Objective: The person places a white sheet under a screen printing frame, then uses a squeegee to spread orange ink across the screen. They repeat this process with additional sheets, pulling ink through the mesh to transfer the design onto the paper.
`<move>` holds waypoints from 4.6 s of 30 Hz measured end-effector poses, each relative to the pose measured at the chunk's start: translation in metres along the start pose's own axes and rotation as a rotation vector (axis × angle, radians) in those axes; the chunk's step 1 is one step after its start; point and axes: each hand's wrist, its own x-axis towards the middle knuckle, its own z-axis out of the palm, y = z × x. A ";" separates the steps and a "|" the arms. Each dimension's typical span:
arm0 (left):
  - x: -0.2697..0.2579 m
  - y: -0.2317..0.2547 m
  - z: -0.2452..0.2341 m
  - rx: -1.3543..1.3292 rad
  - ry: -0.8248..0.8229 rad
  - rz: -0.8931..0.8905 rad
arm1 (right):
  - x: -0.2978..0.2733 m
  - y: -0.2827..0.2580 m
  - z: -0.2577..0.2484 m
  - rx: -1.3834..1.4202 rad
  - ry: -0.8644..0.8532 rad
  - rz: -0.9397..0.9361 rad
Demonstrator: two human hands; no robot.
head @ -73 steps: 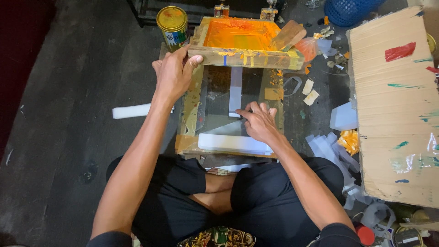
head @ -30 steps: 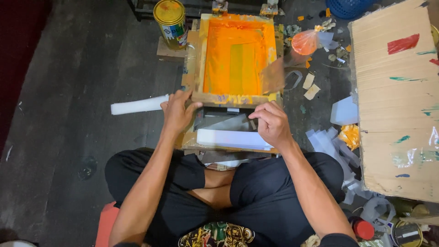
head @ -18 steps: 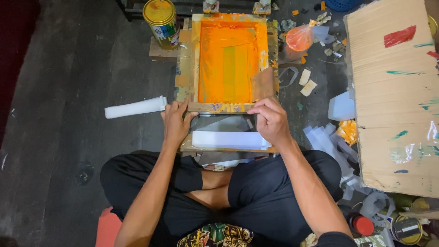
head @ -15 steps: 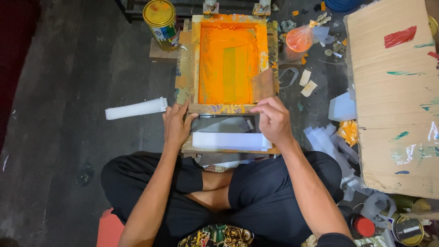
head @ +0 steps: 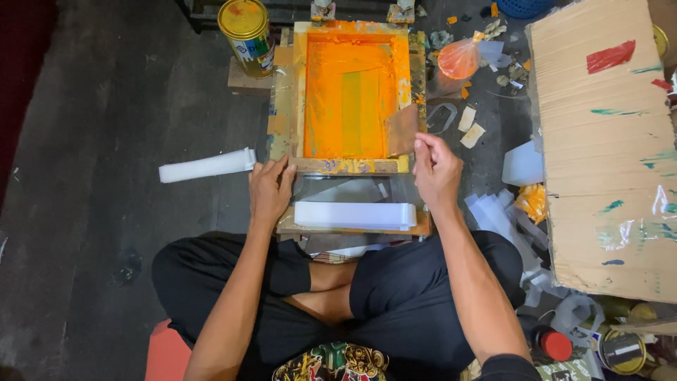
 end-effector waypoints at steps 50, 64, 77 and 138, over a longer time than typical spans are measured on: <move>0.184 0.044 0.036 0.119 -0.084 0.307 | 0.157 0.091 0.105 -0.311 -0.558 -0.224; 0.094 0.060 0.006 0.036 -0.423 0.481 | 0.060 0.017 0.048 -0.248 -0.859 -0.114; 0.160 0.035 0.040 -0.066 -0.609 0.088 | 0.108 0.042 0.068 -0.193 -0.788 0.288; 0.141 0.048 0.026 -0.002 -0.448 0.281 | 0.095 0.047 0.071 -0.194 -0.609 -0.257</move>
